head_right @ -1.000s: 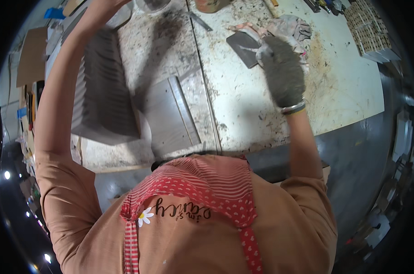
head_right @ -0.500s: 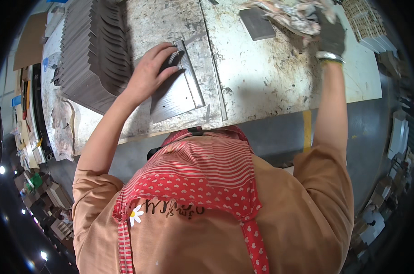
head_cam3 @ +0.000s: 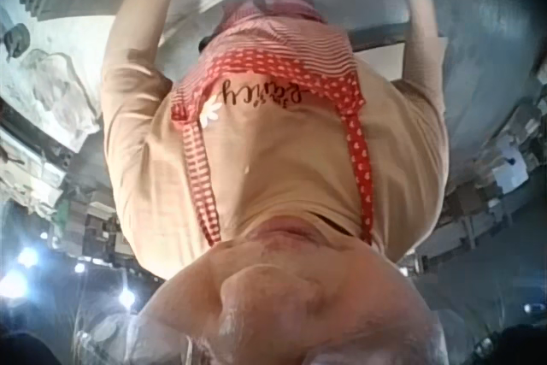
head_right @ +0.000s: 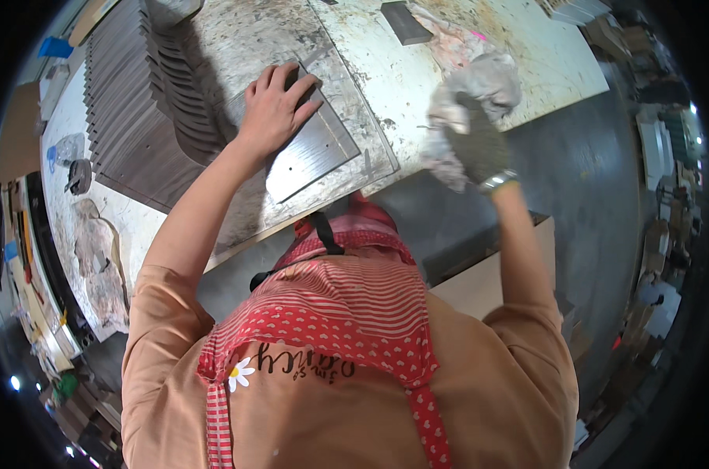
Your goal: The person wipes wood-textured furniture panels using a cloth, then uses a marker to draw lines on a panel before continuing to wipe and handle the pieces.
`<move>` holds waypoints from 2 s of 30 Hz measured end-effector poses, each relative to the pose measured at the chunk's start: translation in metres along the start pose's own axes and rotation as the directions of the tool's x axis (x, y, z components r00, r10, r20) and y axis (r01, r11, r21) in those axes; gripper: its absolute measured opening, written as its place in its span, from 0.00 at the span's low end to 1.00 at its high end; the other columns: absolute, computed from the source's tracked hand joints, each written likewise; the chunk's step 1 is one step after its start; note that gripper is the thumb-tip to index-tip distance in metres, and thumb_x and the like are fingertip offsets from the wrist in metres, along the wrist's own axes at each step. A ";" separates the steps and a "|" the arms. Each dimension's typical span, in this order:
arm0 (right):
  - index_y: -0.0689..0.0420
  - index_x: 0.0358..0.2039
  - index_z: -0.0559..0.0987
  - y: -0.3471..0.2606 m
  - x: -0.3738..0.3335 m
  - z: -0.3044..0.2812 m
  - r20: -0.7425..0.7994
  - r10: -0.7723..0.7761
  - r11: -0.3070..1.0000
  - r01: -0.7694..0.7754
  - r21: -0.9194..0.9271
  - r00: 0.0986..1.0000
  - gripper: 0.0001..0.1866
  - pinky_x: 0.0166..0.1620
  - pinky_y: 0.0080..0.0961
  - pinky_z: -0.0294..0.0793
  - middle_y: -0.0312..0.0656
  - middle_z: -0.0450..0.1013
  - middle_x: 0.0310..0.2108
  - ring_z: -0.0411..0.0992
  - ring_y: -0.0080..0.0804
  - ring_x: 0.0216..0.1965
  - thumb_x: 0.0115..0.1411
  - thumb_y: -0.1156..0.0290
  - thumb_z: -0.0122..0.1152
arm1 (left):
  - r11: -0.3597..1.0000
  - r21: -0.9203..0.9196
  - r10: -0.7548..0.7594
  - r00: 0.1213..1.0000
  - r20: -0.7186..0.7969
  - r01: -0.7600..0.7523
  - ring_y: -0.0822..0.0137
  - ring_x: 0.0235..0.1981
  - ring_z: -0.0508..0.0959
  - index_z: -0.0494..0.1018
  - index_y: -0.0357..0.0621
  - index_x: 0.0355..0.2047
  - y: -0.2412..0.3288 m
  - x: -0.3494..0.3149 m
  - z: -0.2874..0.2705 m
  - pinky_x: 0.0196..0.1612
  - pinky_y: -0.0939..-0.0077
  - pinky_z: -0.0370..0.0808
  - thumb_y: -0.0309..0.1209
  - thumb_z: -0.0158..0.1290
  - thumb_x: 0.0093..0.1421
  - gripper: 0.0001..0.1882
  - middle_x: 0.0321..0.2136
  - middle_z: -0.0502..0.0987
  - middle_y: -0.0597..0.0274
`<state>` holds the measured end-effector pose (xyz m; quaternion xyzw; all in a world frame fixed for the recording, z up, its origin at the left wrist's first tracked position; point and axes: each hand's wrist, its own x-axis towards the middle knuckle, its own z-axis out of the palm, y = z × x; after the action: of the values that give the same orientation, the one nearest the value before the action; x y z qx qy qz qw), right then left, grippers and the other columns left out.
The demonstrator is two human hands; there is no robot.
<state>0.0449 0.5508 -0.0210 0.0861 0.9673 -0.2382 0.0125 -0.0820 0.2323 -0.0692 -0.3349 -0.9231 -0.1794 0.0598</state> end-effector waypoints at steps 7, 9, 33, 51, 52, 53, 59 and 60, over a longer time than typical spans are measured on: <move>0.58 0.50 0.75 -0.020 0.014 0.045 -0.357 -0.128 0.990 0.099 -0.100 0.925 0.24 0.52 0.37 0.69 0.52 0.74 0.44 0.72 0.44 0.47 0.56 0.60 0.60 | 0.998 0.060 0.031 0.983 -0.180 -0.020 0.50 0.61 0.61 0.72 0.58 0.51 -0.006 0.000 0.021 0.61 0.47 0.55 0.49 0.50 0.60 0.21 0.58 0.63 0.55; 0.58 0.50 0.75 -0.070 0.007 0.028 -0.263 -0.387 0.920 0.353 -0.167 0.884 0.24 0.50 0.37 0.69 0.50 0.74 0.42 0.72 0.43 0.46 0.55 0.60 0.60 | 0.997 0.077 0.025 0.984 -0.178 -0.012 0.50 0.61 0.61 0.72 0.58 0.51 -0.009 0.001 0.021 0.61 0.47 0.55 0.50 0.50 0.60 0.21 0.58 0.63 0.55; 0.57 0.41 0.76 -0.063 -0.008 0.011 0.165 -0.300 0.954 0.292 0.068 0.940 0.13 0.53 0.34 0.67 0.47 0.72 0.44 0.71 0.42 0.47 0.62 0.65 0.47 | 0.999 0.044 0.018 0.990 -0.143 -0.012 0.51 0.61 0.61 0.73 0.57 0.51 -0.006 0.003 0.017 0.62 0.46 0.54 0.49 0.50 0.59 0.22 0.59 0.63 0.54; 0.50 0.40 0.80 -0.074 -0.032 0.051 0.004 -0.032 0.980 0.031 0.196 0.999 0.14 0.49 0.32 0.71 0.43 0.77 0.38 0.75 0.38 0.41 0.59 0.59 0.56 | 0.995 0.099 0.038 0.998 -0.059 -0.032 0.52 0.62 0.61 0.70 0.55 0.53 0.002 0.003 0.010 0.62 0.49 0.53 0.48 0.49 0.62 0.22 0.60 0.62 0.53; 0.49 0.42 0.80 -0.083 -0.038 0.061 0.093 -0.064 0.972 0.040 0.233 0.994 0.14 0.50 0.32 0.70 0.44 0.77 0.39 0.75 0.39 0.42 0.58 0.59 0.57 | 0.994 0.097 0.056 0.997 -0.050 -0.051 0.52 0.62 0.61 0.70 0.55 0.53 0.002 0.004 0.012 0.62 0.49 0.53 0.48 0.49 0.62 0.22 0.60 0.62 0.53; 0.51 0.43 0.80 -0.085 -0.048 0.091 -0.204 -0.104 0.994 0.105 -0.008 0.973 0.16 0.51 0.33 0.70 0.45 0.76 0.41 0.74 0.40 0.44 0.59 0.57 0.56 | 0.994 0.098 0.060 0.997 -0.053 -0.054 0.52 0.62 0.61 0.70 0.56 0.53 0.004 0.006 0.012 0.62 0.49 0.53 0.48 0.49 0.62 0.22 0.60 0.62 0.53; 0.59 0.45 0.76 -0.103 -0.075 0.081 0.015 -0.143 0.986 0.142 0.085 0.990 0.23 0.51 0.43 0.70 0.49 0.74 0.44 0.73 0.47 0.46 0.62 0.52 0.50 | 0.997 0.063 0.049 0.998 -0.035 -0.047 0.51 0.62 0.59 0.70 0.57 0.53 -0.003 0.005 0.013 0.62 0.47 0.52 0.49 0.48 0.61 0.22 0.59 0.62 0.52; 0.55 0.46 0.78 -0.101 -0.075 0.075 0.116 -0.063 0.995 0.053 0.083 0.991 0.22 0.48 0.37 0.71 0.49 0.76 0.40 0.73 0.44 0.45 0.61 0.51 0.53 | 0.998 0.048 0.049 0.998 -0.026 -0.047 0.51 0.62 0.59 0.70 0.58 0.52 -0.001 0.005 0.011 0.62 0.47 0.52 0.49 0.49 0.61 0.22 0.59 0.62 0.52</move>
<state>0.0998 0.4163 -0.0361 0.0440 0.9567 -0.2814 0.0594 -0.0860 0.2390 -0.0787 -0.3530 -0.9178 -0.1605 0.0847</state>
